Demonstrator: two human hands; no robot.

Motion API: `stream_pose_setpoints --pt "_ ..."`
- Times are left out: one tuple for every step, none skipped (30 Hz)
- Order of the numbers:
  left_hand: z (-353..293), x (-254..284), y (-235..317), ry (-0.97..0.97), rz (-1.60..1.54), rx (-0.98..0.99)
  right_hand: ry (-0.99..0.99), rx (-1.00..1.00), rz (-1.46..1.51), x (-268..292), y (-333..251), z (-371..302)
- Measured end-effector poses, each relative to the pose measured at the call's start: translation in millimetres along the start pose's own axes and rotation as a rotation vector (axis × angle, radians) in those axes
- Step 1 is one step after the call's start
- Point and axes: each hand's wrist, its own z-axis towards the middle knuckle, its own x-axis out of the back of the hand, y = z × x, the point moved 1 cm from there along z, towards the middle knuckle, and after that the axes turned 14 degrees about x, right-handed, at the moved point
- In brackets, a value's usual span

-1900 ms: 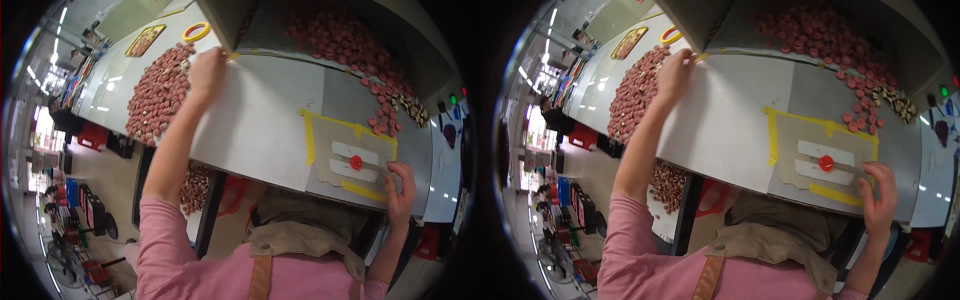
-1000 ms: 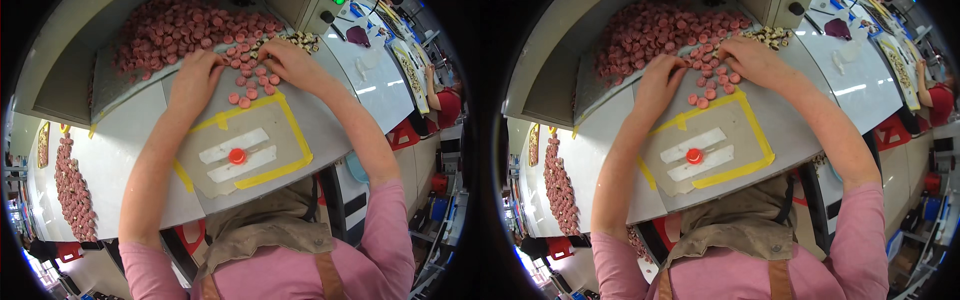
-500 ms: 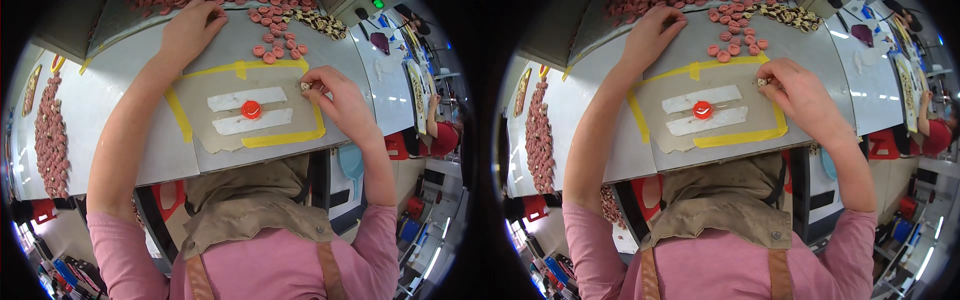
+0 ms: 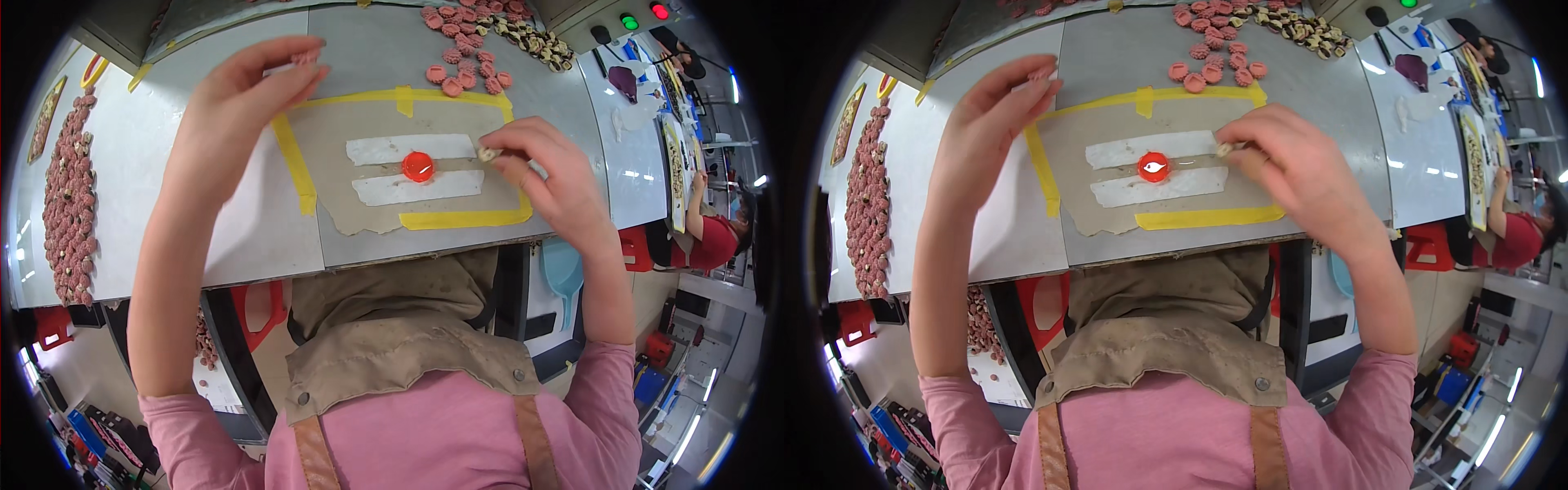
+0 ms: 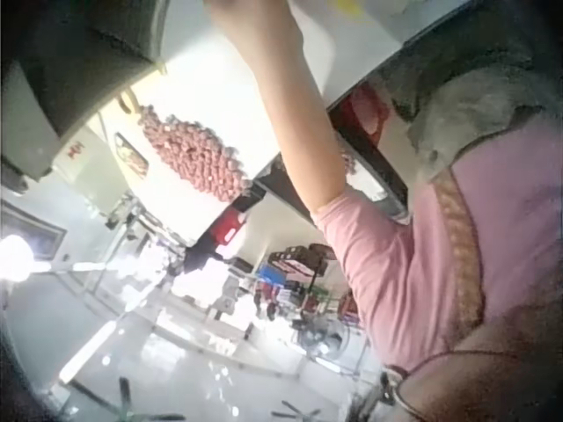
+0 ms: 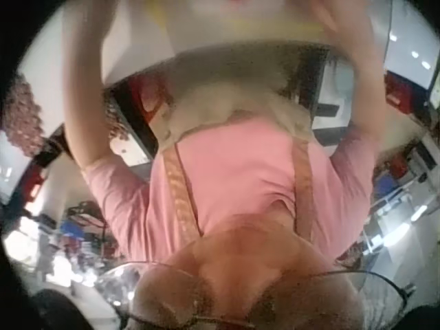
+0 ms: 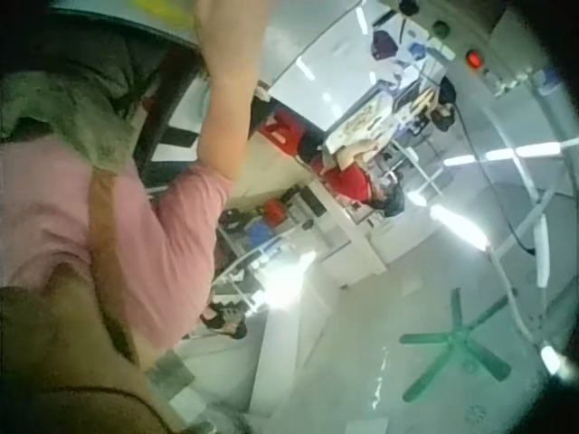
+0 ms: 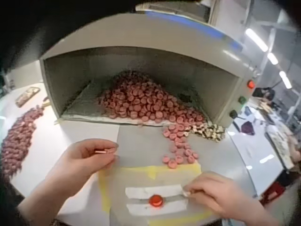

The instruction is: The person assembles miniature figurine heads by joining hair and face pieces with adhesive by hand, and replenishes adhesive in a small cap using a squeeze bottle.

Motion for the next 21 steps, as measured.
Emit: stream_pose_setpoints --pt "-13 -2 -1 -0.018 -0.106 0.077 -0.002 0.001 0.002 -5 -5 2" --pt "-20 -8 -3 -0.020 -0.139 0.141 0.004 0.027 -0.011 -9 -9 3" --pt "-27 -10 -4 -0.020 -0.140 0.142 0.009 0.070 -0.015 -13 -13 6" --pt "-33 -13 -8 -0.044 -0.269 0.166 0.007 0.069 -0.017 -15 -14 9" --pt "-39 -15 -11 -0.064 -0.399 0.188 -0.003 0.108 -0.057 -17 -14 12" --pt "-44 -17 -12 -0.067 -0.418 0.195 -0.012 0.146 -0.098 -20 -14 15" --pt "-49 -22 -11 -0.068 -0.422 0.194 -0.016 0.146 -0.101 -22 -14 16" --pt "-54 -26 -10 -0.034 -0.458 0.217 -0.024 0.158 -0.107 -27 -13 17" --pt "-58 -29 -9 -0.002 -0.494 0.239 -0.032 0.168 -0.113 -29 -13 17" --pt "-60 -31 -10 -0.001 -0.498 0.239 -0.036 0.169 -0.115 -28 -13 18" --pt "-62 -33 -11 -0.020 -0.528 0.238 -0.046 0.198 -0.147 -28 -14 18" --pt "-64 -34 -12 -0.040 -0.556 0.238 -0.056 0.227 -0.180 -28 -15 18" --pt "-66 -34 -14 -0.041 -0.560 0.239 -0.060 0.226 -0.180 -28 -16 18" --pt "-67 -34 -16 -0.068 -0.584 0.233 -0.063 0.220 -0.199 -27 -17 17" --pt "-69 -33 -18 -0.095 -0.608 0.227 -0.065 0.213 -0.218 -27 -17 17" --pt "-71 -33 -18 -0.095 -0.610 0.227 -0.068 0.213 -0.218 -27 -18 16" --pt "-74 -33 -17 -0.127 -0.645 0.242 -0.055 0.181 -0.219 -27 -19 14" --pt "-76 -33 -17 -0.159 -0.679 0.256 -0.041 0.148 -0.219 -28 -20 13" --pt "-79 -35 -18 -0.158 -0.680 0.257 -0.042 0.149 -0.219 -30 -22 13" --pt "-81 -37 -18 -0.149 -0.651 0.256 -0.025 0.132 -0.229 -31 -24 12" --pt "-82 -39 -17 -0.140 -0.621 0.255 -0.007 0.115 -0.239 -32 -26 12"
